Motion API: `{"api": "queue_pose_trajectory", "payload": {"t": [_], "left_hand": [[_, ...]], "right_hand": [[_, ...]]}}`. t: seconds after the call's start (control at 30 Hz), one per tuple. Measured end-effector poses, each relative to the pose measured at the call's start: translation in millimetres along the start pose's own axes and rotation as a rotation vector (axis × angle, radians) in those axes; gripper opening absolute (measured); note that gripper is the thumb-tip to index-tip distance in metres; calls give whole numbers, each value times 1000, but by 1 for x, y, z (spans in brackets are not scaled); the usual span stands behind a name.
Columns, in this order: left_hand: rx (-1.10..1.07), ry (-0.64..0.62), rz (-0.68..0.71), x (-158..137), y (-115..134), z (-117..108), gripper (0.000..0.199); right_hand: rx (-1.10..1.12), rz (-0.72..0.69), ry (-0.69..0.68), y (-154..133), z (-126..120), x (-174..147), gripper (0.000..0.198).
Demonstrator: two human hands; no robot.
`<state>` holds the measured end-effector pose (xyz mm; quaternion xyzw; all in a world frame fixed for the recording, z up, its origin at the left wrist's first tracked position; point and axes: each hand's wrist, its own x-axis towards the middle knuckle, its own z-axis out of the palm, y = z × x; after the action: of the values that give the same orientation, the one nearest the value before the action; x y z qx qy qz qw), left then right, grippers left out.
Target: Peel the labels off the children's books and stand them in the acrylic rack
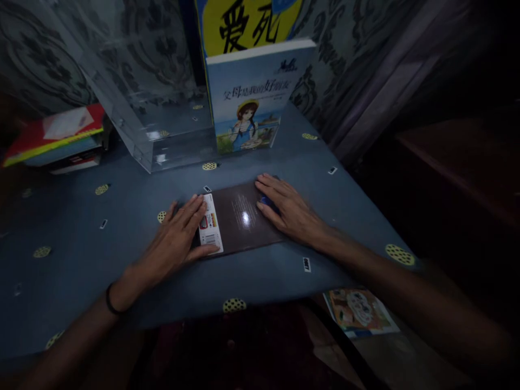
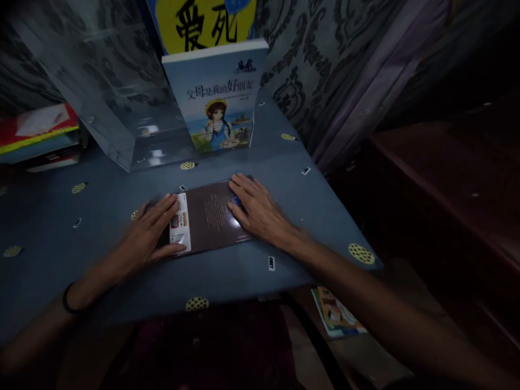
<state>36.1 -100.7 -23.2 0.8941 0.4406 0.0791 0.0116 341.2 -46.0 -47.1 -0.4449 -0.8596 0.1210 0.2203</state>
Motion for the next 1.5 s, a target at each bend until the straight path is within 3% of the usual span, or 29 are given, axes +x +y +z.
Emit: {"api": "queue_pose_trajectory", "payload": {"t": [0.2, 0.43, 0.77, 0.97, 1.2, 1.4, 1.5], "left_hand": [[64, -33, 95, -4, 6, -6, 93], [204, -97, 157, 3, 11, -12, 91], [232, -101, 155, 4, 22, -14, 70], [256, -104, 183, 4, 27, -16, 65], [226, -123, 122, 1, 32, -12, 66], [194, -141, 187, -4, 22, -17, 45], [152, -140, 164, -6, 12, -24, 50]], "right_hand": [[-17, -1, 29, 1, 1, -13, 60], [-50, -74, 56, -5, 0, -41, 63], [-18, -131, 7, -31, -16, -81, 66], [-34, -139, 41, -29, -16, -83, 59], [-99, -162, 113, -29, -12, -81, 44], [-106, -210, 130, -50, -24, -79, 25], [-56, -226, 105, -65, -28, -78, 23]]}}
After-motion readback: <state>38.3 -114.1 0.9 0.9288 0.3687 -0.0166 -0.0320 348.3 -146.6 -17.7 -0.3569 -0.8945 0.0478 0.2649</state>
